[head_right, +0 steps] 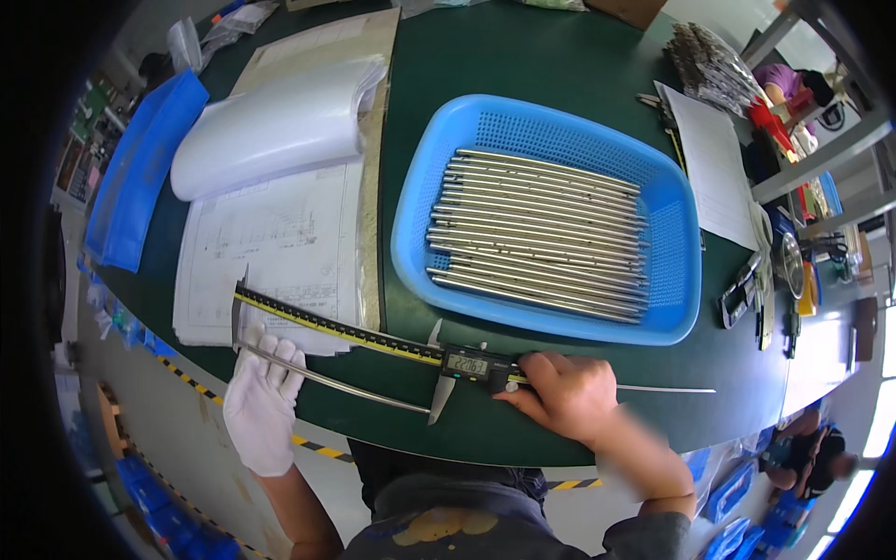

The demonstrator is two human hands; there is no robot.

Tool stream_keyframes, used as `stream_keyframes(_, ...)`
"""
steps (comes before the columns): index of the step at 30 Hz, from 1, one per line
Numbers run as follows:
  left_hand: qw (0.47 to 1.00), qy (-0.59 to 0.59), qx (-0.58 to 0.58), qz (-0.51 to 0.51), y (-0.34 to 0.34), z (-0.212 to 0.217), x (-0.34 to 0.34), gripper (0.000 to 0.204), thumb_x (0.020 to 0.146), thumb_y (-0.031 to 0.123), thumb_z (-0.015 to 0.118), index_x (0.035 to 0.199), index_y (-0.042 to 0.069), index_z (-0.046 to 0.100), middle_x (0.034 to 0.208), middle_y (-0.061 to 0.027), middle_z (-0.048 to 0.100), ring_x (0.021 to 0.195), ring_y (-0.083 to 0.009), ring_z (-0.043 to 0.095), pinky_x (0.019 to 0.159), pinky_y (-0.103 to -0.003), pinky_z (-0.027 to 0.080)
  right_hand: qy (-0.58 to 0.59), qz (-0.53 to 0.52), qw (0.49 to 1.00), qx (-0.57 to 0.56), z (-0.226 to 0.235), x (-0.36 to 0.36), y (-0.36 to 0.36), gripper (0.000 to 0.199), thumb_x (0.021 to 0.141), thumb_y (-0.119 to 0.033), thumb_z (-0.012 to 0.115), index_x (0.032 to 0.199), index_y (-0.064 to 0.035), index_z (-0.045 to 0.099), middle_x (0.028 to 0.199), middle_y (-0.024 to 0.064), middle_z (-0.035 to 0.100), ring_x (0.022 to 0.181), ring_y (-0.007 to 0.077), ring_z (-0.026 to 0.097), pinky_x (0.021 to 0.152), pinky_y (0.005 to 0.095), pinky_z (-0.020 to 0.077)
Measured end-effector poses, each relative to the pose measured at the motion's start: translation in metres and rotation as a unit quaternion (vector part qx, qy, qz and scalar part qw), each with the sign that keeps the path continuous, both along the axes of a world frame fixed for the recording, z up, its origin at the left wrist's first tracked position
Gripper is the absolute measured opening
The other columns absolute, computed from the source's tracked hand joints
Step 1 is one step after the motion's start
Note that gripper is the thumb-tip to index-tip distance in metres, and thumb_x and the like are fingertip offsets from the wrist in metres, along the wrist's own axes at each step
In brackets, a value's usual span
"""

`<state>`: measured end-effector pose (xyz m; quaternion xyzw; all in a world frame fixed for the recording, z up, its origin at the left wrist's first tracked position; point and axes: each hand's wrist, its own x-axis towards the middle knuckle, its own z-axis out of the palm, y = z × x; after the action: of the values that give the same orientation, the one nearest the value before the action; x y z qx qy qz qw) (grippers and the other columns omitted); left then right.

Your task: Inspecting and measuring metal rods with a digital caliper according to specifications on a technical drawing.

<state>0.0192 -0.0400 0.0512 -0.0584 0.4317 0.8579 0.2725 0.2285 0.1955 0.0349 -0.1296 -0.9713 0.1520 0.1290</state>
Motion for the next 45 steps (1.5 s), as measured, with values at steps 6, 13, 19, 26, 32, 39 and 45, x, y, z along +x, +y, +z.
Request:
stream_keyframes(6, 0.997, -0.036, 0.008, -0.068, -0.003, 0.001, 0.014, 0.042, 0.087, 0.005, 0.037, 0.127, -0.006, 0.030, 0.109, -0.0229, 0.050, 0.105, -0.0332, 0.053, 0.089, -0.044, 0.047, -0.008, 0.000, 1.000, -0.003, -0.002, 0.001, 0.000, 0.038, 0.072, -0.045, 0.065, 0.077, -0.0094, 0.054, 0.059, 0.0036, 0.054, 0.045, 0.0236, 0.053, 0.038, 0.0328, 0.0415)
stream_keyframes(13, 0.997, -0.031, -0.011, -0.063, -0.004, 0.004, 0.021, 0.042, 0.088, 0.004, 0.032, 0.128, -0.008, 0.027, 0.113, -0.0258, 0.049, 0.107, -0.0344, 0.052, 0.087, -0.043, 0.049, -0.025, 0.006, 1.000, -0.015, 0.001, -0.003, -0.001, 0.038, 0.073, -0.046, 0.064, 0.078, -0.0097, 0.054, 0.060, 0.0031, 0.054, 0.046, 0.0234, 0.054, 0.039, 0.0333, 0.0420)
stream_keyframes(19, 0.997, -0.029, -0.028, -0.064, -0.003, 0.005, 0.021, 0.042, 0.088, 0.005, 0.033, 0.127, -0.008, 0.028, 0.113, -0.0260, 0.049, 0.106, -0.0340, 0.053, 0.085, -0.042, 0.050, -0.027, -0.002, 0.999, -0.025, 0.000, 0.000, -0.001, 0.040, 0.072, -0.046, 0.064, 0.080, -0.0079, 0.055, 0.058, 0.0041, 0.054, 0.046, 0.0240, 0.055, 0.040, 0.0329, 0.0427)
stream_keyframes(26, 0.997, -0.024, -0.037, -0.060, -0.002, 0.004, 0.022, 0.041, 0.087, 0.005, 0.033, 0.126, -0.008, 0.030, 0.113, -0.0256, 0.049, 0.106, -0.0340, 0.053, 0.084, -0.042, 0.051, -0.028, -0.005, 0.997, -0.071, 0.006, -0.001, 0.000, 0.045, 0.068, -0.045, 0.069, 0.082, -0.0054, 0.054, 0.056, 0.0053, 0.055, 0.046, 0.0247, 0.055, 0.039, 0.0329, 0.0421)
stream_keyframes(32, 0.997, -0.025, -0.040, -0.059, -0.001, 0.006, 0.021, 0.041, 0.087, 0.005, 0.034, 0.126, -0.007, 0.030, 0.113, -0.0248, 0.049, 0.106, -0.0336, 0.053, 0.085, -0.042, 0.050, -0.030, -0.011, 0.994, -0.106, 0.008, -0.003, 0.001, 0.039, 0.065, -0.037, 0.069, 0.083, -0.0056, 0.054, 0.056, 0.0055, 0.055, 0.045, 0.0253, 0.054, 0.039, 0.0345, 0.0413)
stream_keyframes(39, 0.997, -0.055, -0.017, -0.060, -0.003, 0.008, 0.019, 0.040, 0.087, 0.004, 0.036, 0.126, -0.005, 0.032, 0.112, -0.0226, 0.050, 0.107, -0.0345, 0.052, 0.087, -0.044, 0.049, -0.032, -0.016, 0.993, -0.112, 0.007, -0.004, 0.001, 0.034, 0.066, -0.034, 0.069, 0.081, -0.0067, 0.055, 0.053, 0.0060, 0.054, 0.044, 0.0256, 0.054, 0.038, 0.0348, 0.0403)
stream_keyframes(45, 0.994, -0.066, -0.004, -0.083, -0.004, -0.003, 0.017, 0.035, 0.086, 0.008, 0.046, 0.119, -0.001, 0.038, 0.111, -0.0219, 0.053, 0.107, -0.0346, 0.053, 0.087, -0.043, 0.048, -0.019, -0.020, 0.995, -0.091, 0.002, 0.001, 0.002, 0.031, 0.064, -0.029, 0.071, 0.078, -0.0070, 0.054, 0.050, 0.0058, 0.051, 0.043, 0.0261, 0.053, 0.040, 0.0352, 0.0402)
